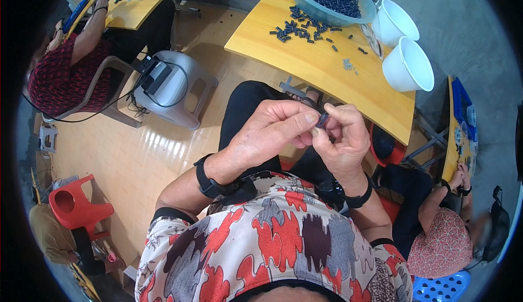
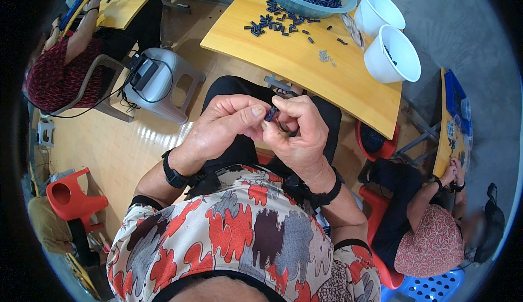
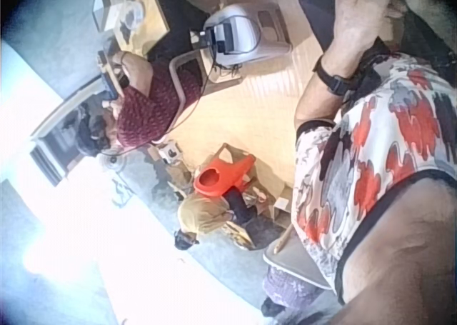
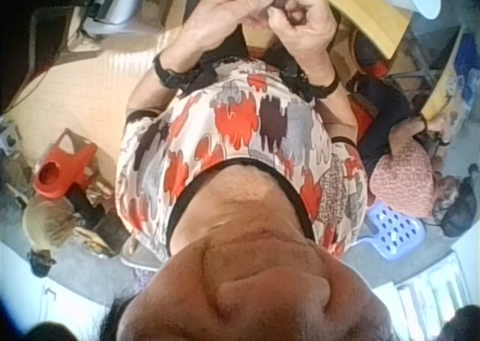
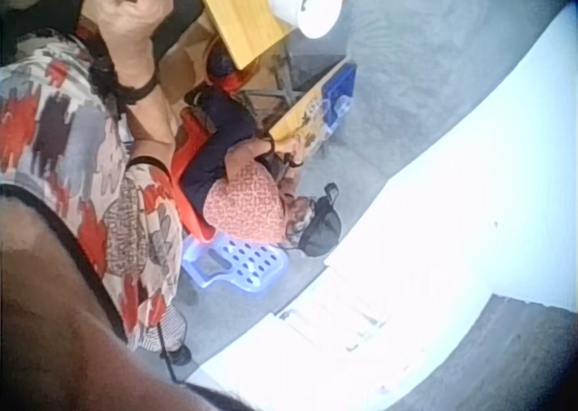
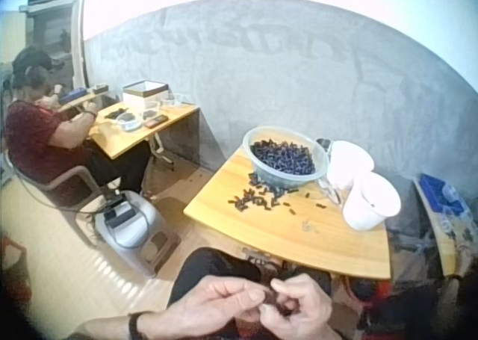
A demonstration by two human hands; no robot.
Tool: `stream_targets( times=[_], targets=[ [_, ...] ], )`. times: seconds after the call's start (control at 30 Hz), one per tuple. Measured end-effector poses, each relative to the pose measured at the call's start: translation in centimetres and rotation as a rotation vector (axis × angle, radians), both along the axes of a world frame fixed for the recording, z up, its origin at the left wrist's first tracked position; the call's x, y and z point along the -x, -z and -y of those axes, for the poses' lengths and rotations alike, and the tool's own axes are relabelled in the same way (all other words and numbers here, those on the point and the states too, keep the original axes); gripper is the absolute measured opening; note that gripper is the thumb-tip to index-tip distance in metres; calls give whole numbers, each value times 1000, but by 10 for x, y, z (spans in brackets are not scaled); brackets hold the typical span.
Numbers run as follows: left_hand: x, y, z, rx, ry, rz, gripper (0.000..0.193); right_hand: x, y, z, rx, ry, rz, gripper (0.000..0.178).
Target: Assembling small blue and grey plastic components by hand in a workshop environment.
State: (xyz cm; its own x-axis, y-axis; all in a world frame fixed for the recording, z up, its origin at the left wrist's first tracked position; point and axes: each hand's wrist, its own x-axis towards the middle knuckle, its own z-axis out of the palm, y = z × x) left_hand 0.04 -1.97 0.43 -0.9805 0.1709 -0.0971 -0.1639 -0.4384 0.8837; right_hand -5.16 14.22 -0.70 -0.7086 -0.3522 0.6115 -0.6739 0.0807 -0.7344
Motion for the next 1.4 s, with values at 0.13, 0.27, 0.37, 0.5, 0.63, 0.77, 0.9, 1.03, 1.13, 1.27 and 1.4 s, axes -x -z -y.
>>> stream_targets(
  times=[0.13, 0.27, 0.37, 0.5, 0.63, 0.77, 0.9, 1.03, 1.13, 1.27, 1.4],
  targets=[
    [-1, 2, -2, 36, 36, -23, 25, 1, 1, -1, -8, -37, -4, 36],
    [-5, -1, -3, 103, 35, -59, 22, 2, 0, 0, 10, -87, -54, 33],
    [-9, -4, -11, 103, -20, -91, 18, 1, 0, -1, -20, -74, -79, 31],
    [-12, -7, -8, 148, 19, -48, 18, 0, -3, 0, -5, -124, -77, 28],
    [-10, 0, -15, 51, -51, -61, 15, 3, 0, -3, 11, -179, -64, 27],
    [-3, 8, -13, 86, -8, -5, 16, 6, 10, -5, 20, -171, -61, 27],
    [6, 6, -15, 36, -9, -13, 19, 6, 10, -9, -14, -141, 92, 29],
    [16, 17, -11, 86, 26, 33, 21, 12, -3, -10, -168, -43, 130, 34],
    [23, 22, -14, 127, 46, 111, 23, 23, 0, -20, -295, -56, 109, 31],
    [31, 32, -10, 132, 58, 208, 27, 67, -5, -47, -324, 229, 68, 26],
    [35, 42, -6, 109, 98, 184, 29, 149, -24, -94, -420, 551, -51, 28]
  ],
)
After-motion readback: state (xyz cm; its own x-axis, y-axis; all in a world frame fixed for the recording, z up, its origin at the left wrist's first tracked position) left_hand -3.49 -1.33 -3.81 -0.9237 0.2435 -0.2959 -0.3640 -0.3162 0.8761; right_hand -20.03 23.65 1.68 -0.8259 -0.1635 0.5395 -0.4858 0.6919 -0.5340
